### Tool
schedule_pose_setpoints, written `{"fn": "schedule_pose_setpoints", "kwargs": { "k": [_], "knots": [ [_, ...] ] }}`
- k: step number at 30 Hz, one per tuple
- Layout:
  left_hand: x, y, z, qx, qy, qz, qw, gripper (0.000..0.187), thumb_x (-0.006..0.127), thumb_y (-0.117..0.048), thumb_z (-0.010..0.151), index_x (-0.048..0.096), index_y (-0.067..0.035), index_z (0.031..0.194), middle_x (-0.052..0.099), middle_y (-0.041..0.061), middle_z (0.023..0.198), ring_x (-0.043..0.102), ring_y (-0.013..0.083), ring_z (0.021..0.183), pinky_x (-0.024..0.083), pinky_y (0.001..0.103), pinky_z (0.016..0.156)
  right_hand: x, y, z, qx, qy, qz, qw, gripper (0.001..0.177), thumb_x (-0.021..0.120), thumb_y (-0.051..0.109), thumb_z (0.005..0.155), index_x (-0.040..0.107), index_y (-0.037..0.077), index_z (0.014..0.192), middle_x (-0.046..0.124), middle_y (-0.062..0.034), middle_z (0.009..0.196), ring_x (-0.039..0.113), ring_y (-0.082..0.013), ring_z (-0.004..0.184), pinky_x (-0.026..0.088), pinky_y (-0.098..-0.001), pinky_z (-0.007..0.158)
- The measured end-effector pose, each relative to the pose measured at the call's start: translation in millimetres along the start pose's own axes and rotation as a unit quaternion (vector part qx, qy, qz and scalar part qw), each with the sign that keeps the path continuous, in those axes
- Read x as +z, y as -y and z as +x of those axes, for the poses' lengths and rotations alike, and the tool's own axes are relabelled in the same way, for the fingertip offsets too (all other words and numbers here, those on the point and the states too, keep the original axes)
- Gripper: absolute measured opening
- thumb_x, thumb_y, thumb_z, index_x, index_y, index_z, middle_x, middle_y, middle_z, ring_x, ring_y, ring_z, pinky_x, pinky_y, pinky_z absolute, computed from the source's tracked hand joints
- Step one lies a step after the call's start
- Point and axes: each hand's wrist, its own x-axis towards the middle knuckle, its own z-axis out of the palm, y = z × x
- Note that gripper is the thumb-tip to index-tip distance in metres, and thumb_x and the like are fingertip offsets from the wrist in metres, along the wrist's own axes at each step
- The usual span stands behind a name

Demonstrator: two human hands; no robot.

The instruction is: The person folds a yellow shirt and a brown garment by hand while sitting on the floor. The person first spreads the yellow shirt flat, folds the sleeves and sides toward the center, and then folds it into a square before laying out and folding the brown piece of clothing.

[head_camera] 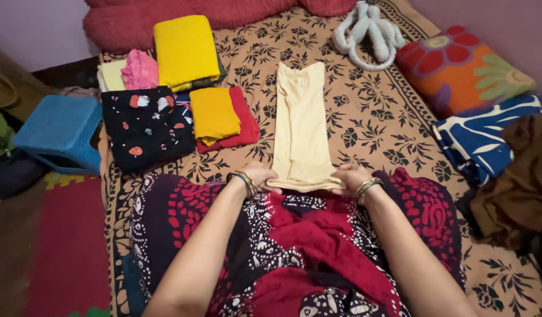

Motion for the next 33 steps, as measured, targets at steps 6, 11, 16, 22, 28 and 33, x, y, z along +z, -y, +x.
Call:
{"fn": "schedule_pose_setpoints", "kwargs": {
  "k": [6,11,16,22,28,33],
  "knots": [
    [-13.6,-12.0,31.2,0.009,0.043,-0.185,0.982,0.011,0.058,-0.006,0.093,0.062,0.005,0.092,0.073,0.020,0.083,0.075,0.0319,0.068,0.063,0.034,0.054,-9.4,16.4,43.8,-0.009,0.082,0.085,0.993,0.010,0.060,0.017,0.098,0.064,0.010,0.104,0.070,-0.0061,0.091,0.069,-0.0158,0.071,0.062,-0.0279,0.061],
    [-31.9,-22.4,74.3,0.051,0.020,-0.239,0.969,0.011,0.057,-0.005,0.096,0.059,0.006,0.098,0.071,0.018,0.089,0.076,0.0296,0.072,0.065,0.037,0.064,-18.9,29.1,95.7,-0.010,0.134,0.102,0.986,0.023,0.059,0.015,0.101,0.068,-0.002,0.113,0.071,-0.0117,0.095,0.071,-0.0190,0.077,0.061,-0.0274,0.066],
    [-44.4,-31.0,113.5,0.051,0.018,-0.307,0.950,0.019,0.057,-0.011,0.101,0.064,0.005,0.108,0.074,0.016,0.100,0.075,0.0252,0.079,0.061,0.034,0.071,-13.7,38.9,133.4,0.009,0.135,0.184,0.974,0.030,0.052,0.016,0.101,0.066,-0.006,0.116,0.073,-0.0149,0.101,0.075,-0.0204,0.084,0.062,-0.0288,0.077],
    [-46.3,-2.2,148.1,0.035,-0.016,-0.301,0.953,0.017,0.059,-0.015,0.096,0.062,-0.006,0.111,0.076,0.005,0.097,0.077,0.0208,0.078,0.057,0.028,0.064,-2.6,33.1,146.3,0.037,0.052,0.199,0.978,0.031,0.055,0.027,0.103,0.062,-0.002,0.111,0.074,-0.0134,0.097,0.070,-0.0213,0.078,0.059,-0.0331,0.074],
    [-38.7,27.6,181.0,0.096,-0.127,-0.044,0.986,0.019,0.074,-0.019,0.093,0.074,-0.004,0.105,0.061,-0.001,0.072,0.046,0.0097,0.054,0.034,0.028,0.048,11.6,31.7,132.3,-0.089,-0.092,-0.129,0.983,0.039,0.080,0.032,0.087,0.073,0.004,0.113,0.074,-0.0075,0.090,0.064,-0.0172,0.072,0.051,-0.0330,0.065],
    [-36.7,34.0,196.4,0.265,-0.200,-0.022,0.943,0.021,0.076,-0.014,0.096,0.074,0.006,0.102,0.069,0.000,0.083,0.059,0.0067,0.073,0.049,0.024,0.065,21.5,28.5,134.8,-0.227,-0.119,-0.106,0.961,0.030,0.077,0.024,0.089,0.074,0.000,0.107,0.077,-0.0058,0.093,0.071,-0.0119,0.078,0.058,-0.0266,0.071]
  ]
}}
